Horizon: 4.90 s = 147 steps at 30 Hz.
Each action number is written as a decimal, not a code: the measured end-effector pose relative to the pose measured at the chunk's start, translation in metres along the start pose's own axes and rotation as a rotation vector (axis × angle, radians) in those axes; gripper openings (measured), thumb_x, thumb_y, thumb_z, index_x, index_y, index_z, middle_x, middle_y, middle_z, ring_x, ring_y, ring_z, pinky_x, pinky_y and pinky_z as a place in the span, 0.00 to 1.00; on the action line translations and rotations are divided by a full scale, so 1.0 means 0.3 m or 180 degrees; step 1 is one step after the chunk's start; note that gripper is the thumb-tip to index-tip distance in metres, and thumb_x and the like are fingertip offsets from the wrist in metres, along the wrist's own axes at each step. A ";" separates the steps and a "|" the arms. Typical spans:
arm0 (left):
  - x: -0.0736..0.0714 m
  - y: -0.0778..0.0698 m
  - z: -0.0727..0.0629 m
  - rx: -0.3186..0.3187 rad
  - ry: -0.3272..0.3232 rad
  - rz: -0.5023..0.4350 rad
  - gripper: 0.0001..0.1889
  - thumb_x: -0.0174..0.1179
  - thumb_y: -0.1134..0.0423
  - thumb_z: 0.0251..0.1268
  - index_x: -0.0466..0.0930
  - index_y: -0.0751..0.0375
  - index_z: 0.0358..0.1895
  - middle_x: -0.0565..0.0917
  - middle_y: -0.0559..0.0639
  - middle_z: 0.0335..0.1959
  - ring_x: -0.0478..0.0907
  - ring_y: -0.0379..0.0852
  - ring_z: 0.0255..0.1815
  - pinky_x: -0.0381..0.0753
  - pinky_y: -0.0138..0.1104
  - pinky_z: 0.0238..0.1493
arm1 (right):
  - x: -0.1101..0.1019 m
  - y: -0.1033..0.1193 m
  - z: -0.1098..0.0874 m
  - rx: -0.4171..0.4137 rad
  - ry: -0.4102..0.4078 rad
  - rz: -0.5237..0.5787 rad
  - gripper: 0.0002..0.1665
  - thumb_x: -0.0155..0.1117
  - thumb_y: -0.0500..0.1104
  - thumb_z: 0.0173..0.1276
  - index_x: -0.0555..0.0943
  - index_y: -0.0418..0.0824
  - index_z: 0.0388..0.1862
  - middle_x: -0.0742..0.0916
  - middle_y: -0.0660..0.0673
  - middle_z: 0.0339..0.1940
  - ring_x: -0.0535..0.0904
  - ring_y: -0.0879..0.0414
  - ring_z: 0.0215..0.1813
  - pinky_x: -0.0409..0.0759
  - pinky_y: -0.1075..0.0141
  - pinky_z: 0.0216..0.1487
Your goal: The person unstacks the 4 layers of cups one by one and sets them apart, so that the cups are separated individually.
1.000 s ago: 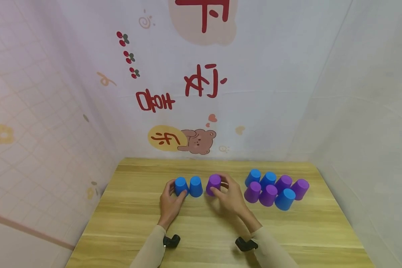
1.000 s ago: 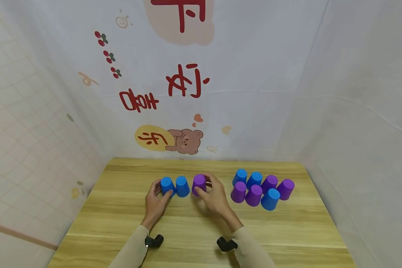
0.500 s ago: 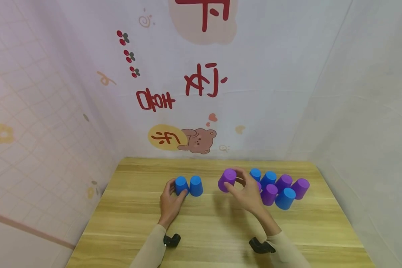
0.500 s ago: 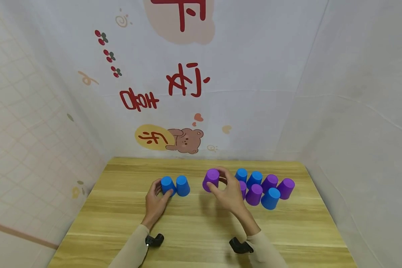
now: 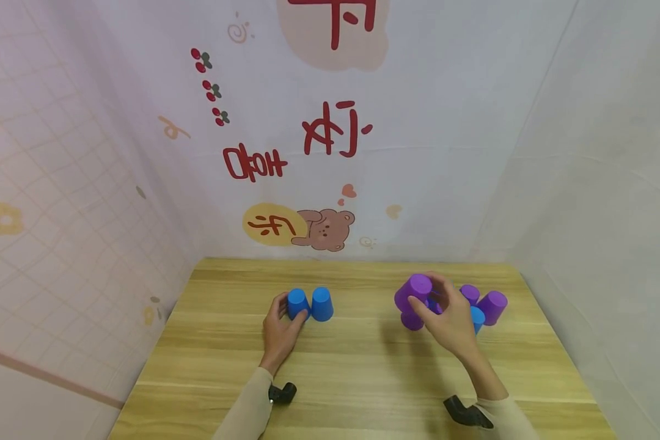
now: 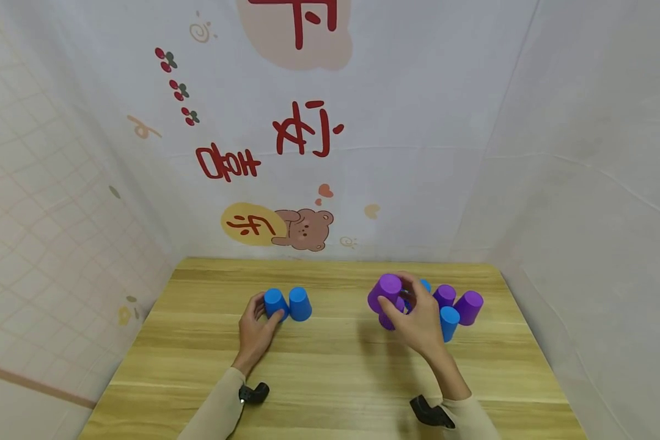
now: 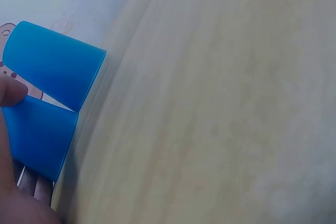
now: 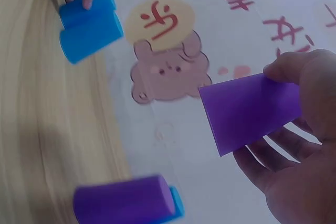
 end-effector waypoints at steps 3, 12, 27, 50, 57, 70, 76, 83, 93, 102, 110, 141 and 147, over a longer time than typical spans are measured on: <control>-0.003 0.000 0.001 0.0003 -0.0020 0.0019 0.32 0.78 0.64 0.71 0.78 0.59 0.76 0.87 0.61 0.72 0.84 0.62 0.76 0.81 0.58 0.83 | -0.058 -0.005 -0.008 -0.0003 -0.0111 -0.0048 0.34 0.81 0.29 0.69 0.81 0.35 0.73 0.90 0.45 0.63 0.86 0.76 0.61 0.86 0.81 0.65; -0.013 -0.015 0.003 0.0088 -0.0124 0.0071 0.31 0.78 0.65 0.70 0.79 0.60 0.75 0.87 0.63 0.70 0.85 0.65 0.74 0.83 0.62 0.80 | -0.211 -0.033 -0.031 0.0152 -0.0385 -0.0254 0.33 0.80 0.27 0.68 0.81 0.33 0.72 0.87 0.72 0.56 0.87 0.76 0.58 0.85 0.84 0.62; -0.001 -0.012 0.002 -0.0049 -0.0004 0.0005 0.32 0.78 0.63 0.70 0.78 0.57 0.76 0.86 0.61 0.72 0.84 0.62 0.76 0.81 0.59 0.83 | -0.434 -0.112 -0.101 0.0333 -0.0782 -0.0320 0.37 0.77 0.22 0.67 0.77 0.30 0.75 0.88 0.66 0.59 0.86 0.74 0.61 0.82 0.87 0.63; -0.004 -0.009 -0.002 -0.0009 0.0001 -0.0001 0.32 0.78 0.63 0.71 0.79 0.60 0.75 0.87 0.62 0.72 0.84 0.63 0.76 0.82 0.59 0.82 | -0.560 -0.351 -0.220 0.1362 -0.0872 -0.0839 0.40 0.81 0.36 0.72 0.73 0.29 0.77 0.79 0.80 0.47 0.77 0.88 0.47 0.81 0.91 0.49; -0.003 -0.012 -0.002 -0.0022 0.0004 -0.0046 0.32 0.78 0.64 0.70 0.78 0.59 0.76 0.86 0.62 0.72 0.84 0.62 0.76 0.81 0.58 0.83 | -0.535 -0.429 -0.241 0.1453 -0.0596 -0.0961 0.39 0.80 0.37 0.74 0.72 0.24 0.76 0.84 0.18 0.69 0.69 0.93 0.46 0.80 0.92 0.45; -0.004 -0.014 -0.003 -0.0013 0.0011 -0.0041 0.32 0.78 0.63 0.71 0.78 0.59 0.76 0.86 0.62 0.72 0.84 0.62 0.77 0.81 0.58 0.83 | -0.510 -0.471 -0.248 0.1441 -0.0467 -0.0901 0.38 0.79 0.38 0.75 0.72 0.23 0.75 0.81 0.14 0.70 0.68 0.94 0.46 0.80 0.92 0.46; -0.003 -0.008 -0.002 -0.0004 0.0006 -0.0020 0.32 0.78 0.63 0.71 0.78 0.58 0.76 0.86 0.61 0.72 0.84 0.62 0.76 0.82 0.59 0.82 | -0.505 -0.490 -0.255 0.1458 -0.0455 -0.0878 0.40 0.79 0.38 0.75 0.71 0.23 0.77 0.81 0.15 0.71 0.68 0.94 0.47 0.80 0.92 0.48; -0.002 -0.006 -0.002 -0.0011 -0.0003 -0.0013 0.32 0.78 0.63 0.71 0.78 0.58 0.76 0.86 0.62 0.72 0.84 0.63 0.76 0.81 0.60 0.82 | -0.499 -0.515 -0.262 0.1425 -0.0467 -0.0879 0.41 0.79 0.37 0.75 0.70 0.24 0.78 0.81 0.18 0.72 0.68 0.93 0.48 0.79 0.92 0.49; -0.003 -0.007 -0.004 0.0006 -0.0013 -0.0011 0.32 0.78 0.63 0.70 0.79 0.58 0.75 0.87 0.61 0.71 0.84 0.63 0.76 0.82 0.60 0.82 | -0.491 -0.527 -0.268 0.1405 -0.0481 -0.0863 0.41 0.80 0.38 0.74 0.71 0.24 0.77 0.82 0.16 0.72 0.68 0.93 0.48 0.80 0.92 0.48; -0.003 -0.006 0.000 -0.0004 0.0007 -0.0049 0.32 0.78 0.63 0.70 0.79 0.58 0.75 0.86 0.61 0.72 0.84 0.61 0.77 0.81 0.57 0.84 | -0.491 -0.535 -0.273 0.1423 -0.0455 -0.0892 0.42 0.82 0.39 0.74 0.71 0.26 0.78 0.82 0.17 0.72 0.68 0.93 0.48 0.80 0.92 0.48; -0.003 -0.007 0.000 -0.0034 0.0010 -0.0050 0.32 0.78 0.63 0.70 0.79 0.58 0.75 0.87 0.61 0.72 0.84 0.61 0.77 0.81 0.56 0.84 | -0.485 -0.529 -0.272 0.1496 -0.0337 -0.0864 0.50 0.84 0.45 0.73 0.68 0.28 0.84 0.79 0.16 0.75 0.68 0.92 0.48 0.80 0.92 0.48; 0.002 -0.007 0.004 -0.0029 -0.0005 -0.0025 0.33 0.77 0.64 0.70 0.78 0.58 0.76 0.87 0.61 0.72 0.84 0.62 0.76 0.81 0.57 0.83 | -0.482 -0.452 -0.247 0.1418 -0.0129 -0.0437 0.75 0.78 0.50 0.77 0.29 0.65 0.96 0.43 0.34 0.98 0.41 0.23 0.95 0.36 0.31 0.96; 0.001 -0.010 -0.001 -0.0024 0.0008 -0.0040 0.32 0.78 0.63 0.70 0.79 0.58 0.75 0.87 0.61 0.71 0.84 0.62 0.77 0.81 0.57 0.84 | -0.483 -0.407 -0.238 0.1347 -0.0144 -0.0508 0.74 0.77 0.50 0.77 0.29 0.67 0.96 0.43 0.39 0.99 0.40 0.29 0.97 0.33 0.52 1.00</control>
Point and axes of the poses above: each hand's wrist, its own z-axis towards the middle knuckle, its own x-axis out of the palm, y = z × x, the point moved 8 cm from there along z, towards the middle knuckle
